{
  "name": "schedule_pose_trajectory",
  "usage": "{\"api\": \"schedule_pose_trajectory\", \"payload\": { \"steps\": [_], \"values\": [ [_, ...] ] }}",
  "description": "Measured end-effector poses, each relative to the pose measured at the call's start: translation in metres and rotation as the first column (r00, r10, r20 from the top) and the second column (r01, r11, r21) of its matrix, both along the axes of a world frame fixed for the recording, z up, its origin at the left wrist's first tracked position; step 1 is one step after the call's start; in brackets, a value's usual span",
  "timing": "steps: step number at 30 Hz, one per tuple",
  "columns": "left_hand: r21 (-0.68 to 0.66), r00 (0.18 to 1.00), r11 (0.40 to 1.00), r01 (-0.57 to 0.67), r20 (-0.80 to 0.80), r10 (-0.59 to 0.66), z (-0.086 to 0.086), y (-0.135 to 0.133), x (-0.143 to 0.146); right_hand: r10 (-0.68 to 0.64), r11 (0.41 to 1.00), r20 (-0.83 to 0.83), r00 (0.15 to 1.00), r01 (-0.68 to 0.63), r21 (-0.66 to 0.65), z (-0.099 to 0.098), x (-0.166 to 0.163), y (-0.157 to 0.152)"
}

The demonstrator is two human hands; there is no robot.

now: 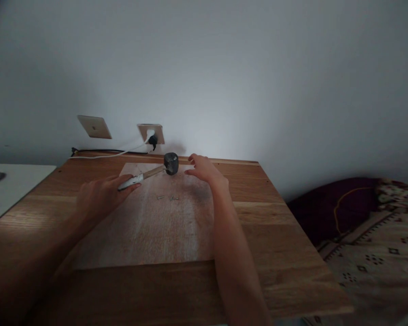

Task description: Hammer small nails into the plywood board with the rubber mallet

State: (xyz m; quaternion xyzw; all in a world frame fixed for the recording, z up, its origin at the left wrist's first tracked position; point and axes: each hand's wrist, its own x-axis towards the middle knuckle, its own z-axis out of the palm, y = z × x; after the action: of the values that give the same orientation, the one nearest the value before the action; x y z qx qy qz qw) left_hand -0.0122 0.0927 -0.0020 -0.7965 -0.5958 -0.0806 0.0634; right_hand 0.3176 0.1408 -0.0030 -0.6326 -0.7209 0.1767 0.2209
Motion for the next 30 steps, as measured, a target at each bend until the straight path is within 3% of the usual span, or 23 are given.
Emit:
{"api": "schedule_pose_trajectory", "payload": {
  "steps": [6, 8, 12, 15, 18, 20, 24, 27, 30],
  "values": [
    [0.034, 0.994, 0.998, -0.055, 0.094, 0.052, -0.012, 0.000, -0.003, 0.203, 0.971, 0.007, 0.979, -0.201, -0.130, 0.019, -0.020, -0.008],
    [0.027, 0.985, 0.995, -0.099, 0.146, 0.094, -0.017, 0.000, -0.006, 0.322, 0.931, -0.016, 0.947, -0.320, -0.174, 0.015, -0.040, -0.009],
    [0.003, 0.975, 0.992, -0.124, 0.186, 0.121, -0.025, 0.002, -0.010, 0.536, 0.788, -0.128, 0.834, -0.550, -0.278, -0.004, -0.085, -0.009],
    [-0.027, 0.977, 0.994, -0.103, 0.184, 0.106, -0.026, 0.001, -0.011, 0.575, 0.752, -0.165, 0.801, -0.598, -0.277, -0.014, -0.098, -0.006],
    [-0.055, 0.976, 0.995, -0.083, 0.198, 0.093, -0.024, -0.001, -0.010, 0.549, 0.775, -0.216, 0.807, -0.589, -0.229, -0.013, -0.081, -0.002],
    [-0.064, 0.974, 0.993, -0.099, 0.200, 0.110, -0.025, -0.001, -0.011, 0.482, 0.835, -0.272, 0.833, -0.531, -0.147, -0.009, -0.060, 0.001],
    [-0.040, 0.969, 0.991, -0.125, 0.208, 0.131, -0.030, 0.003, -0.014, 0.225, 0.972, -0.350, 0.909, -0.235, 0.013, -0.010, -0.021, 0.007],
    [-0.024, 0.967, 0.993, -0.117, 0.226, 0.120, -0.034, 0.005, -0.015, 0.091, 0.996, -0.298, 0.950, -0.089, 0.018, -0.020, -0.012, 0.010],
    [-0.030, 0.962, 0.991, -0.132, 0.238, 0.136, -0.035, 0.005, -0.016, 0.093, 0.995, -0.203, 0.975, -0.096, -0.006, -0.031, -0.018, 0.014]
  ]
}}
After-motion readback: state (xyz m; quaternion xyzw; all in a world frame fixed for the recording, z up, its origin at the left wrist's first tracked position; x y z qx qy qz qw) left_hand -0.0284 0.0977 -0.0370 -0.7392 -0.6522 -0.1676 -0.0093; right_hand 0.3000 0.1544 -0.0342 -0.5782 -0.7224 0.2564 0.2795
